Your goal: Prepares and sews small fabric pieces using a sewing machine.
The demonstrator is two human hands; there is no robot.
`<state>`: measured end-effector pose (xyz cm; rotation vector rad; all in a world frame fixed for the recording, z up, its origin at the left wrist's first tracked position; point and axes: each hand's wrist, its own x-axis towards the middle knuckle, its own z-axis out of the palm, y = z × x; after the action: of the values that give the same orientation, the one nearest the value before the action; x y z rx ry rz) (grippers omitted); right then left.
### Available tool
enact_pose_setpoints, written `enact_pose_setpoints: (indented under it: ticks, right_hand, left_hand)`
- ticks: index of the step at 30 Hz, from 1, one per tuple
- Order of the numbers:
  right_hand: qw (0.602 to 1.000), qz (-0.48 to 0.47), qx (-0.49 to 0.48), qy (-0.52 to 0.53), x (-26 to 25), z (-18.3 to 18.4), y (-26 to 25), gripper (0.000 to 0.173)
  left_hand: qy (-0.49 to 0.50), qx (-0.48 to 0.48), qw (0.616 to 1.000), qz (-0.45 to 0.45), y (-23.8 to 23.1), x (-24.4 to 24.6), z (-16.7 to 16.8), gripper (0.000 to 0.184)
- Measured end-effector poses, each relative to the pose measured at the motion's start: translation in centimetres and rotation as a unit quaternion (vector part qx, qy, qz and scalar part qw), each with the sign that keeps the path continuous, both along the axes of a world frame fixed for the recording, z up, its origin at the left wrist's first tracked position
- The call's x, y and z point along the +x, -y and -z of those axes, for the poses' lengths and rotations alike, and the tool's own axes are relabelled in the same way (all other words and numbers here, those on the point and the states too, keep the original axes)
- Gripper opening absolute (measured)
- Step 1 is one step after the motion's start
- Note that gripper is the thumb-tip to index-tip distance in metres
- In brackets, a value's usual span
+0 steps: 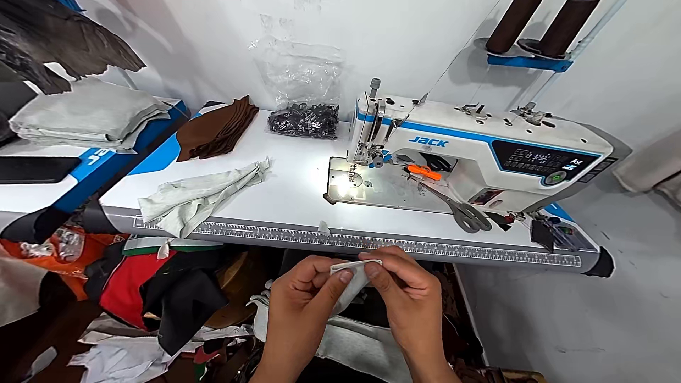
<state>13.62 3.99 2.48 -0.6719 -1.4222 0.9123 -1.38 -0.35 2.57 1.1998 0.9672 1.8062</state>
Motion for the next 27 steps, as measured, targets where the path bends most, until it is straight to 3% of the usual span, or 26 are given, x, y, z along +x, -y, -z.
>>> enact_pose_setpoints:
  ticks: [5,12,17,27]
  right_hand:
    - [0.983,0.123,0.101,0.087,-0.5,1.0,-0.1,0.010]
    - [0.920,0.257,0.247,0.164,-1.3,1.3,0.2,0.005]
    - [0.915,0.262,0.256,0.167,-1.4,1.3,0.3,0.005]
    - [0.934,0.228,0.233,0.145,-1.7,1.4,0.6,0.005]
  left_hand:
    - [-0.038,0.009,0.997,-0.063,-0.4,0.2,0.9,0.010]
    - [-0.180,0.093,0.962,-0.184,-0.3,1.2,0.9,0.014]
    - [-0.212,0.115,0.951,-0.192,0.0,1.6,1.2,0.016]
    - [-0.172,0.107,0.967,-0.157,-0.2,1.2,1.0,0.016]
